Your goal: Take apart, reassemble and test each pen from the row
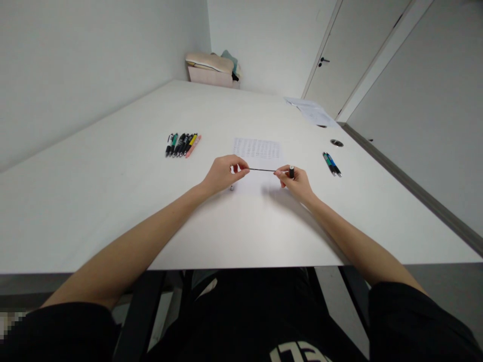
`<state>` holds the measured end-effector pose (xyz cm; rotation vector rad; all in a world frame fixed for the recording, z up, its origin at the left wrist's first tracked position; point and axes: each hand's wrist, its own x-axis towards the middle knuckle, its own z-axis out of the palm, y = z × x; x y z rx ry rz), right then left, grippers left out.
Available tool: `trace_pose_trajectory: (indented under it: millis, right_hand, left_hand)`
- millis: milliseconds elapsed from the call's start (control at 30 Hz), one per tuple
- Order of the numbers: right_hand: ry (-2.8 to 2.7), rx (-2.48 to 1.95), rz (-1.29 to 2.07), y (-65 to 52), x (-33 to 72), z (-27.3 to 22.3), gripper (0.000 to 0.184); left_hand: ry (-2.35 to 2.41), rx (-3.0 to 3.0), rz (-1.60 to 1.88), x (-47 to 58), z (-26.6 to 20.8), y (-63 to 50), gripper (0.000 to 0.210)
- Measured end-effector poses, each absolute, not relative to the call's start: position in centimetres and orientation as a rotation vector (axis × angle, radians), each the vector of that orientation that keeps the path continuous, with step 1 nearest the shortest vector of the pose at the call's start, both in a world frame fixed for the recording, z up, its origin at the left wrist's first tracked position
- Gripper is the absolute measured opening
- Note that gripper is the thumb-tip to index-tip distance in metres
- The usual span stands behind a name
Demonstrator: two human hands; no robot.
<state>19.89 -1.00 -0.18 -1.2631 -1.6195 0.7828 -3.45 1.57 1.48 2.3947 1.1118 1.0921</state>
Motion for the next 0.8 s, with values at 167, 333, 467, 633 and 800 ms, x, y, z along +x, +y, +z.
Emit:
trace_pose_trajectory:
  millis: [167,333,467,633,800]
  right_hand:
    - [-1.580,-1.263,0.797,-0.8,20.1,-0.2,0.030]
    - [-1.554,-1.274,0.819,-0.8,20.2,0.0,0.030]
    - [-1.528,-1.257,0.831,-0.8,20.5,0.0,0.028]
    - [-1.508,-1.251,0.827,-0.6,20.7,-0.2,0.029]
    - [-1.490,-1.261,0.819,-0.4,20.8,-0.2,0.029]
  left_hand:
    - [1.145,2.399,1.082,-3.6,1.6,1.6,0.013]
    - [1.170,2.377,1.087,-3.8,1.8,1.7,0.016]
    - [1.183,2.360,1.088,-4.2,1.9,2.0,0.016]
    - [1.232,2.320,1.107,-4.8,2.1,2.4,0.019]
    - [1.263,2.282,1.098,-5.1,2.3,2.6,0.022]
